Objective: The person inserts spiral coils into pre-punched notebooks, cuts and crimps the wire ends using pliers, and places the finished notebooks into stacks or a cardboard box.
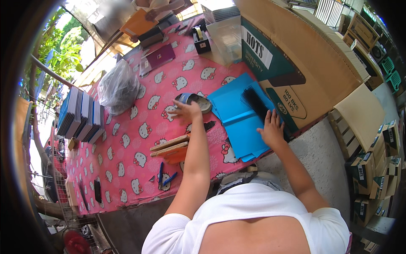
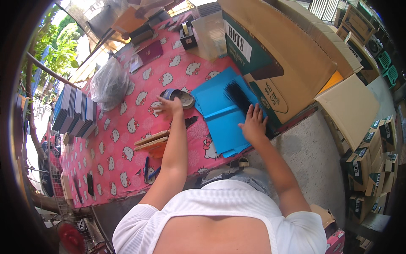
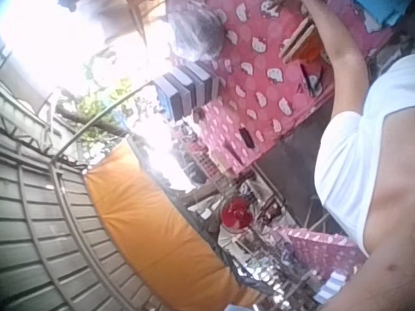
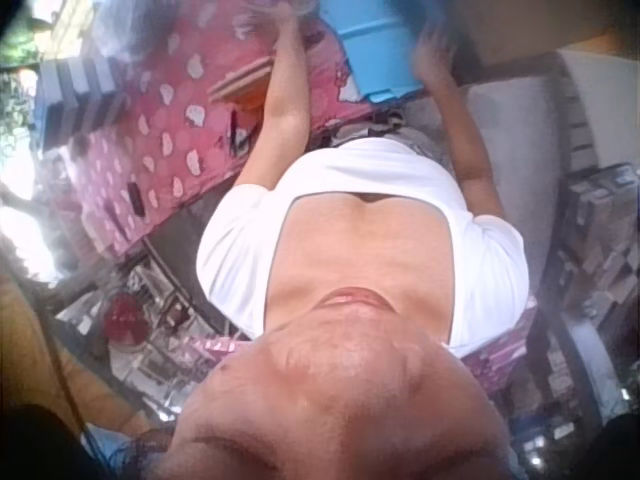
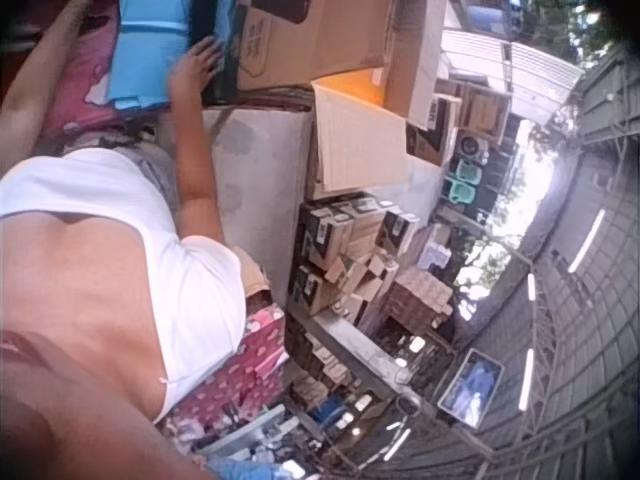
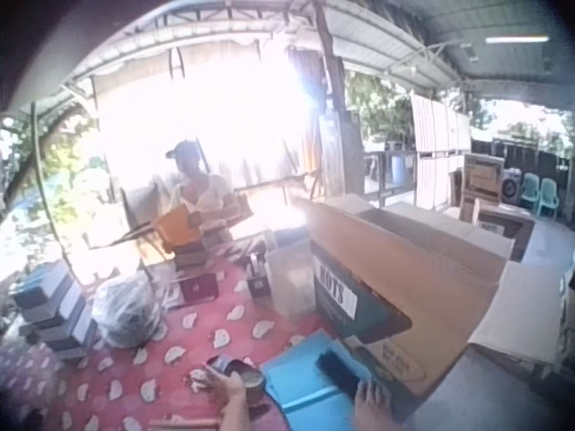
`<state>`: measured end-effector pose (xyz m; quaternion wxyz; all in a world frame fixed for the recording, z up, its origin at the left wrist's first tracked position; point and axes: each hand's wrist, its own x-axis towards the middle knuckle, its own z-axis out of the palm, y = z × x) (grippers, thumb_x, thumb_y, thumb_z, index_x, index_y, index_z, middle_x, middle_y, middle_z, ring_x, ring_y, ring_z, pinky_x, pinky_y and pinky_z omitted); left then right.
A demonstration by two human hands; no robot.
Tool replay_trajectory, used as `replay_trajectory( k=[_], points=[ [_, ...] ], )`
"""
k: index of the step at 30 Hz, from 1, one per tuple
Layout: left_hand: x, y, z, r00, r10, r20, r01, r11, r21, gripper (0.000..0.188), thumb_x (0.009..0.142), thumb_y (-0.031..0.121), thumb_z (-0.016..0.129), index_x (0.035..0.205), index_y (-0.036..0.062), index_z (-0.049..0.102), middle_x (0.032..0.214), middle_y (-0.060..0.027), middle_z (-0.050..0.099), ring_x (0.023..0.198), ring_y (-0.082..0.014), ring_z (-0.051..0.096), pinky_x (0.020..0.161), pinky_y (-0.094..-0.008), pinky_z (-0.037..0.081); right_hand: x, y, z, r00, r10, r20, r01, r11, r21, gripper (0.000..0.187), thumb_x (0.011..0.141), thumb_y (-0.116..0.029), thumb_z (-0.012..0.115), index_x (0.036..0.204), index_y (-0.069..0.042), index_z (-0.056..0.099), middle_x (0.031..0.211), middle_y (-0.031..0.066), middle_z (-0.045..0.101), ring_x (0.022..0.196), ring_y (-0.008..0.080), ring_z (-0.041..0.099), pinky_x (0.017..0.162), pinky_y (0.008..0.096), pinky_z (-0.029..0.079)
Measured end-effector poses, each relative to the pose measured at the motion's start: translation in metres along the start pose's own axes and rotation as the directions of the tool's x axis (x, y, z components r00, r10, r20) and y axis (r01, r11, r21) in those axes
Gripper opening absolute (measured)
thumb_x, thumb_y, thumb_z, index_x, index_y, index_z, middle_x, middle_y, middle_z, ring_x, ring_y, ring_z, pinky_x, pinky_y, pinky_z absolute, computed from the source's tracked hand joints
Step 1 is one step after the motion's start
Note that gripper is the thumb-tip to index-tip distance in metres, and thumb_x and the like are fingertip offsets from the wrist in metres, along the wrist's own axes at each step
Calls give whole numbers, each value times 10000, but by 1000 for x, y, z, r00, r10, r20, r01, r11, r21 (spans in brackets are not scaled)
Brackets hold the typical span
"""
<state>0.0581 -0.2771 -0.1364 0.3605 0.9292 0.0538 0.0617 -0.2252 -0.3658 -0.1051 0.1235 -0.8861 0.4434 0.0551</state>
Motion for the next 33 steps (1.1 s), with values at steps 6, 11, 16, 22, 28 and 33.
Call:
replay_trajectory(
  k=[6,11,16,22,28,33],
  points=[
    [-1,-7,2,999,-24,-44,9,950,-312,523,763,8,497,1255,177,559,1320,-153,397,1255,-347,388,1029,-661,216,-100,25,-128,751,-645,-139,625,628,464,635,855,-351,639,1339,5,433,1347,223,459,1197,361,497,982,407,418],
    [-65,30,-23,922,365,-126,-344,628,-698,523,743,-129,401,1245,-13,492,1217,-200,401,1153,-341,410,1036,-420,324,-177,69,-234,594,-591,-546,791,307,528,438,806,-383,680,1052,-21,665,1048,183,662,971,270,640,830,342,497],
    [-131,10,-31,905,360,227,-253,884,-394,647,764,-57,537,1363,29,309,1340,-197,334,1282,-330,309,1069,-399,272,-144,94,-310,696,-239,-677,554,780,293,236,910,-154,573,1096,-26,640,1070,111,663,944,187,613,832,315,470],
    [-138,146,-158,665,747,-8,-124,99,-987,694,785,74,624,1393,47,291,1431,-123,274,1355,-288,250,1106,-439,199,-65,85,-299,757,-547,-357,652,603,460,286,928,-27,480,1193,-57,583,1120,84,620,1005,193,584,909,317,453],
    [-149,230,-213,-427,901,75,-779,-324,-536,548,850,112,624,1364,88,435,1469,-146,342,1331,-351,345,1092,-447,264,-49,53,-292,471,-880,59,877,475,79,286,799,-93,666,1086,-95,658,1127,120,628,1055,290,583,908,386,472],
    [-154,238,-180,-444,768,461,-760,-50,-648,858,731,137,731,1461,189,284,1518,-120,247,1308,-384,339,1082,-476,277,10,82,-339,652,-731,202,665,679,311,129,817,-139,673,885,-29,683,907,120,677,922,280,638,810,363,496]
  ],
)
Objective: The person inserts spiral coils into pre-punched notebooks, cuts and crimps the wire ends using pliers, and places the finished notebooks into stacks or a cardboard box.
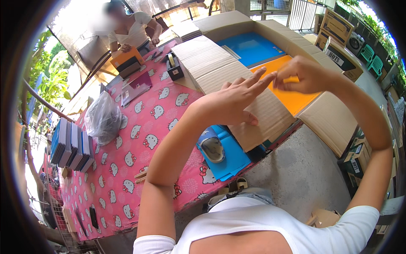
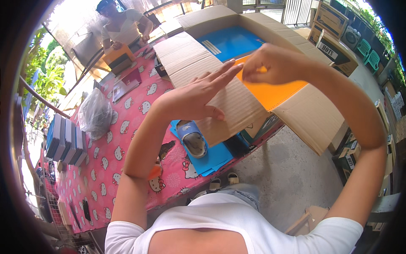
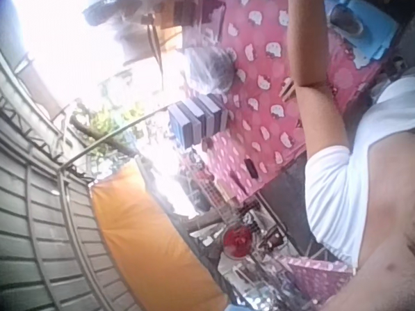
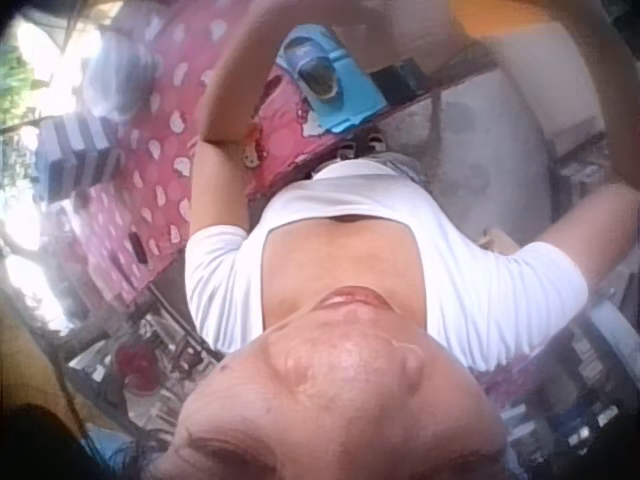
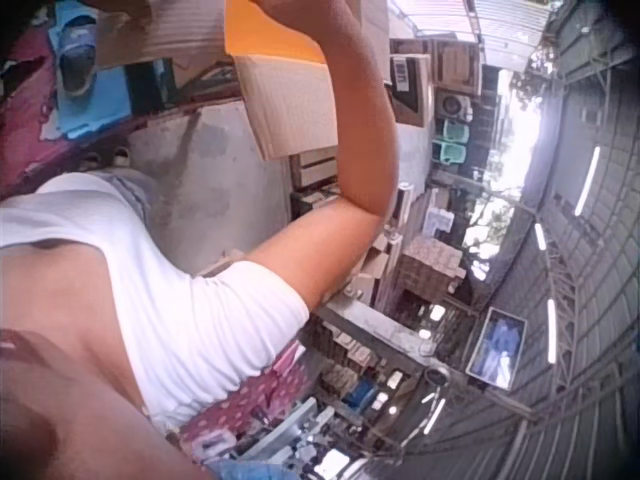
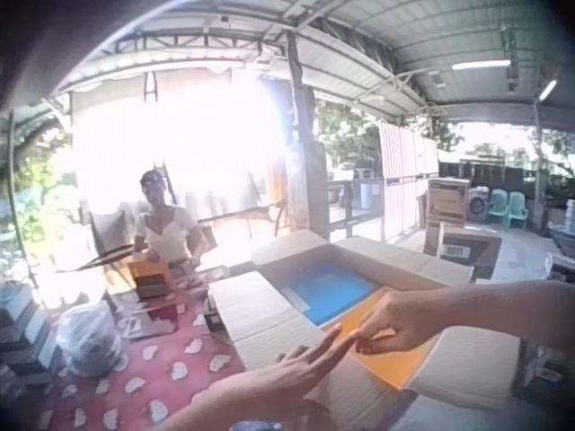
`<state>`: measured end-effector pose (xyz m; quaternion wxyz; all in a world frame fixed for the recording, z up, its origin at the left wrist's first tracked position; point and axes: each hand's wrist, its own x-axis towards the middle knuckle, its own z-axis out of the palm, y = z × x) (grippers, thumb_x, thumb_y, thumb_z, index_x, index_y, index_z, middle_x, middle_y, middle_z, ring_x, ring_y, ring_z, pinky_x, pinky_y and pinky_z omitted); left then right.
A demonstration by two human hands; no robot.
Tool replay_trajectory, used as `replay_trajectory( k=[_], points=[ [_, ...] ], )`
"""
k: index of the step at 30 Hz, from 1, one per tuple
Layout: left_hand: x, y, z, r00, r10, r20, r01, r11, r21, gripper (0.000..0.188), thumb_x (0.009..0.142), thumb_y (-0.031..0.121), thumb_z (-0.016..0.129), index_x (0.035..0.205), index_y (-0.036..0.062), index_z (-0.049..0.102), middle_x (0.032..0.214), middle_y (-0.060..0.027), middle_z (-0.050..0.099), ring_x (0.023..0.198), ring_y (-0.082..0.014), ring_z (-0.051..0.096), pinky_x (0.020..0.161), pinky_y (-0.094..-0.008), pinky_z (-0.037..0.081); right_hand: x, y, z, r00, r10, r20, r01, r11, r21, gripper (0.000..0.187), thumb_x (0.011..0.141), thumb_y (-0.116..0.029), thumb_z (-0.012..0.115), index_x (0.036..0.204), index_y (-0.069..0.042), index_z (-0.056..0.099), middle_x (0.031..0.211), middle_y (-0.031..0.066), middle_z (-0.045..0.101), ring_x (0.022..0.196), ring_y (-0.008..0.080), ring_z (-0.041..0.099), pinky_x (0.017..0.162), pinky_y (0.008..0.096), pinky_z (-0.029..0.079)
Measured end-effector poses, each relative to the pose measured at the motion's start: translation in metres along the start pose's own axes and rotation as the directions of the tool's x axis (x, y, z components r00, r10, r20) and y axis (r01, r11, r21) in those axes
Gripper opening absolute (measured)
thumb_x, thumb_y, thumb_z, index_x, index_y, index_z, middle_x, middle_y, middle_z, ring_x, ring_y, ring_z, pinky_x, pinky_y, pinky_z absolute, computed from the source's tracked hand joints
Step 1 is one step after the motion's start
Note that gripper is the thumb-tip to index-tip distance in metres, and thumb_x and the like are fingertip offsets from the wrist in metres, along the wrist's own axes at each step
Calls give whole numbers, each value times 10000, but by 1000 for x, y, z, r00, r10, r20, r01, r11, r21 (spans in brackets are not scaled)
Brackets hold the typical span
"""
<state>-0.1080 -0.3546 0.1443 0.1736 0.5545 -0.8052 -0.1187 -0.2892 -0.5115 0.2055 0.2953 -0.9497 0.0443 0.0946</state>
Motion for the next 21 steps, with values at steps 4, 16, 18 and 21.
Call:
replay_trajectory(
  k=[4,16,18,21],
  points=[
    [15,-6,14,993,67,99,-75,995,71,970,613,169,810,1447,198,315,1483,-109,299,1252,-372,361,1053,-486,285,33,68,14,955,-274,-109,211,893,-399,98,782,-104,667,832,-20,679,939,121,671,927,289,627,778,368,506],
    [32,-19,88,820,190,-541,-56,965,254,610,484,317,826,1025,232,557,1067,18,495,990,-224,441,857,-424,253,72,88,30,769,-602,215,627,644,-438,209,773,-126,646,980,-96,658,1038,120,645,1067,279,576,1066,397,369],
    [29,-21,97,794,181,-580,-40,968,247,590,490,320,820,1010,234,556,1061,21,500,973,-223,437,854,-427,252,74,87,35,703,-670,240,694,572,-436,167,795,-161,639,951,-105,660,1016,98,643,1037,269,587,1049,427,378],
    [27,-22,106,739,178,-650,-29,972,233,567,494,319,809,994,243,552,1044,33,509,929,-219,430,845,-433,251,85,93,47,736,-606,302,677,659,-327,160,792,-171,636,939,-114,657,1001,87,642,1014,271,594,1024,432,389]
  ],
)
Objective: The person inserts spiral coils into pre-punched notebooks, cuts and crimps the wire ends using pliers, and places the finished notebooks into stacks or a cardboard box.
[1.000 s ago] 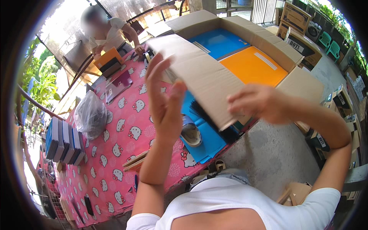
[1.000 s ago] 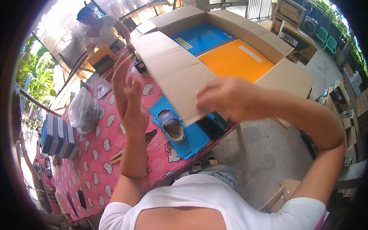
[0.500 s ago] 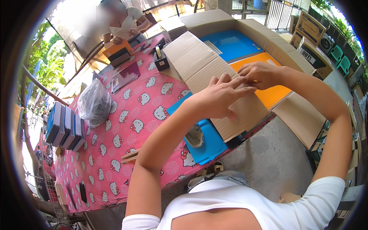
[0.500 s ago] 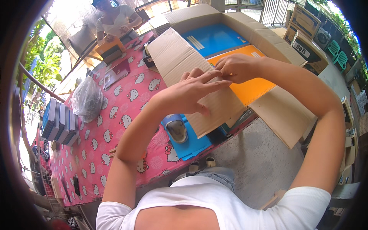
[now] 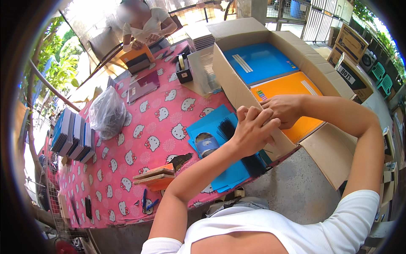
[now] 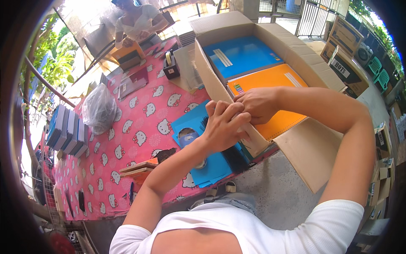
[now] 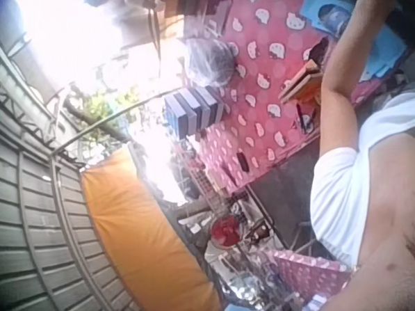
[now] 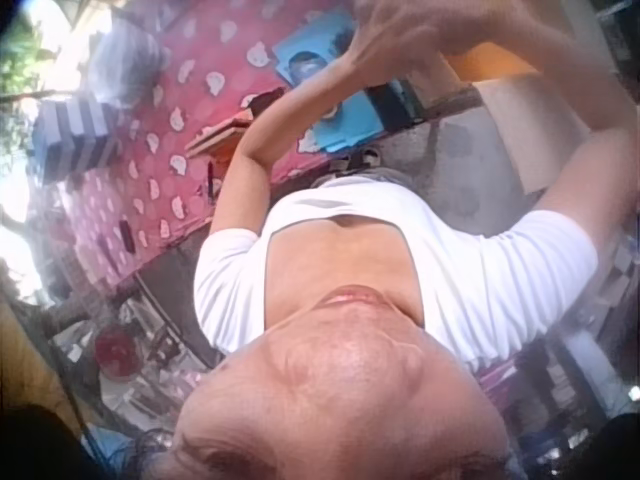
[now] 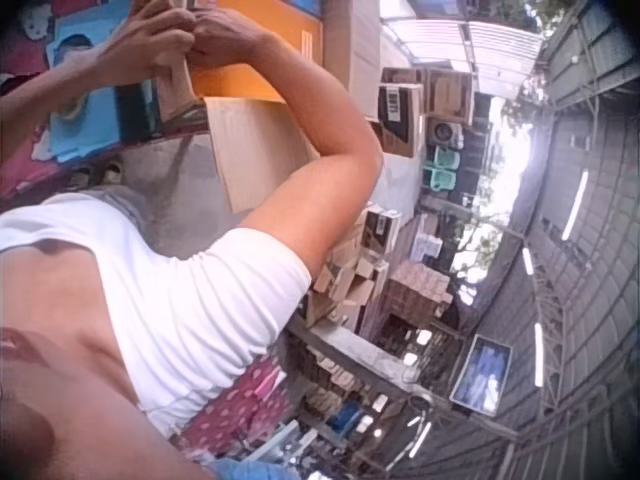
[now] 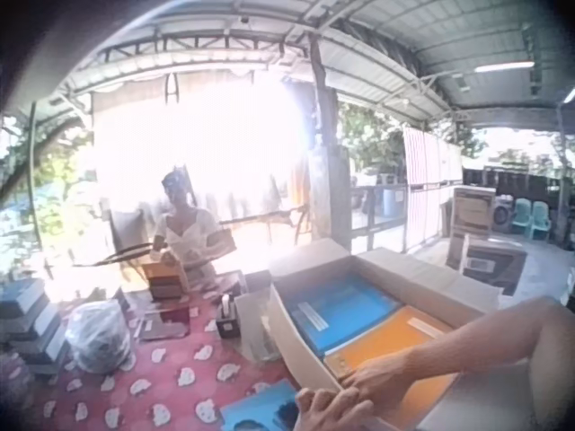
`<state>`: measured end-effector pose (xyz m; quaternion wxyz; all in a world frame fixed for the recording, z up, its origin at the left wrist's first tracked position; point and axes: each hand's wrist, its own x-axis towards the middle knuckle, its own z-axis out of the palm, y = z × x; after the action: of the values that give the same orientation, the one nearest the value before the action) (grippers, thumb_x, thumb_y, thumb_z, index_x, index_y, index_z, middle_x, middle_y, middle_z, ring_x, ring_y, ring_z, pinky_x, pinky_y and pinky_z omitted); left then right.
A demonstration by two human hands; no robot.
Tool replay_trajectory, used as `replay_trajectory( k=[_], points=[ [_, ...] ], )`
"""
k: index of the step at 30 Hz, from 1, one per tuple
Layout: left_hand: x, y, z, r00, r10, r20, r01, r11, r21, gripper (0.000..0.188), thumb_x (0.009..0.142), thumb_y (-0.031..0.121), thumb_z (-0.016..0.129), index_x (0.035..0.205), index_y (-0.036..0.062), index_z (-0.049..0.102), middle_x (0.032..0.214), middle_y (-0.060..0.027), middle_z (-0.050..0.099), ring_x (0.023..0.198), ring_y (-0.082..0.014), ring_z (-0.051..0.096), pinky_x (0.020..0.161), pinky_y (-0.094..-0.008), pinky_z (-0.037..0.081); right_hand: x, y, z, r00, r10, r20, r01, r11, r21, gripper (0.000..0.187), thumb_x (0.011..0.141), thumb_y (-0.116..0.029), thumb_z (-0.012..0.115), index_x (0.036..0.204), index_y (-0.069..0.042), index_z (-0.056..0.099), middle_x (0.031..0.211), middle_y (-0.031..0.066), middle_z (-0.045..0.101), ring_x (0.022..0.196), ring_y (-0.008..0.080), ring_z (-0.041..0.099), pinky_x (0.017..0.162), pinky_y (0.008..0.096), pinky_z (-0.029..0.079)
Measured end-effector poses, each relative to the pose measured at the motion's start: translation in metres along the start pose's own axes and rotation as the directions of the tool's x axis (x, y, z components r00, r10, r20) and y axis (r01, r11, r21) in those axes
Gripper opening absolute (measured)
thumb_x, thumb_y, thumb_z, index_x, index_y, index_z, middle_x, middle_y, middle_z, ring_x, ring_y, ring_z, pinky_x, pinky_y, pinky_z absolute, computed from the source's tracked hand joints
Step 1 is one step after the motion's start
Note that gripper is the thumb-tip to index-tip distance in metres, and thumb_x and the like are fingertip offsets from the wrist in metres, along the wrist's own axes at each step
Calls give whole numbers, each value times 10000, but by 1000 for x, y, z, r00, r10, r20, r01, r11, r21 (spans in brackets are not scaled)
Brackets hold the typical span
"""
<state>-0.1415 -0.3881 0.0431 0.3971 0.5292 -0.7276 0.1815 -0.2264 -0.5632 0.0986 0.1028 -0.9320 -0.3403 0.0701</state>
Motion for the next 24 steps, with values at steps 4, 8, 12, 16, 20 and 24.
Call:
replay_trajectory(
  k=[4,8,12,16,20,24],
  points=[
    [-3,2,-1,999,-26,-26,27,999,26,568,479,324,810,987,250,568,1062,39,519,937,-221,437,854,-431,254,19,4,7,967,171,187,-151,982,-116,208,745,-227,661,939,-151,663,895,44,672,907,242,615,970,384,376],
    [3,-4,-6,999,-6,39,6,1000,-15,571,470,328,815,994,255,600,1086,47,541,965,-215,444,893,-431,237,8,5,6,993,116,11,-115,991,-64,206,738,-240,651,921,-148,668,794,32,676,819,241,616,930,366,376],
    [15,-13,-29,993,-5,118,14,997,-78,568,567,316,816,1083,230,597,1113,4,529,1050,-230,462,940,-449,263,-11,-4,-31,983,185,-14,-185,978,-99,147,715,-192,618,802,-97,689,774,46,680,876,222,611,930,379,365],
    [35,-42,-45,673,-529,517,661,116,-742,460,851,363,681,1197,77,576,1264,-81,540,1162,-248,490,1010,-437,341,-22,-8,-47,972,121,-202,-147,982,-120,197,702,-132,521,607,-42,668,722,54,680,801,182,595,916,380,365],
    [85,-44,-63,565,-616,549,407,-370,-835,601,923,430,554,1320,-8,442,1404,-166,418,1241,-241,437,1075,-442,287,-24,-6,-56,982,186,-45,-191,968,-165,282,654,-151,526,818,-37,725,900,57,709,958,196,606,905,366,375],
    [129,-25,-43,345,-534,772,400,-660,-635,847,957,491,386,1449,-67,-20,1535,-243,2,1382,-355,201,1122,-427,211,-26,-13,-75,975,211,65,-194,958,-211,297,639,-157,527,823,-37,727,897,56,710,960,194,608,888,363,385]
  ],
)
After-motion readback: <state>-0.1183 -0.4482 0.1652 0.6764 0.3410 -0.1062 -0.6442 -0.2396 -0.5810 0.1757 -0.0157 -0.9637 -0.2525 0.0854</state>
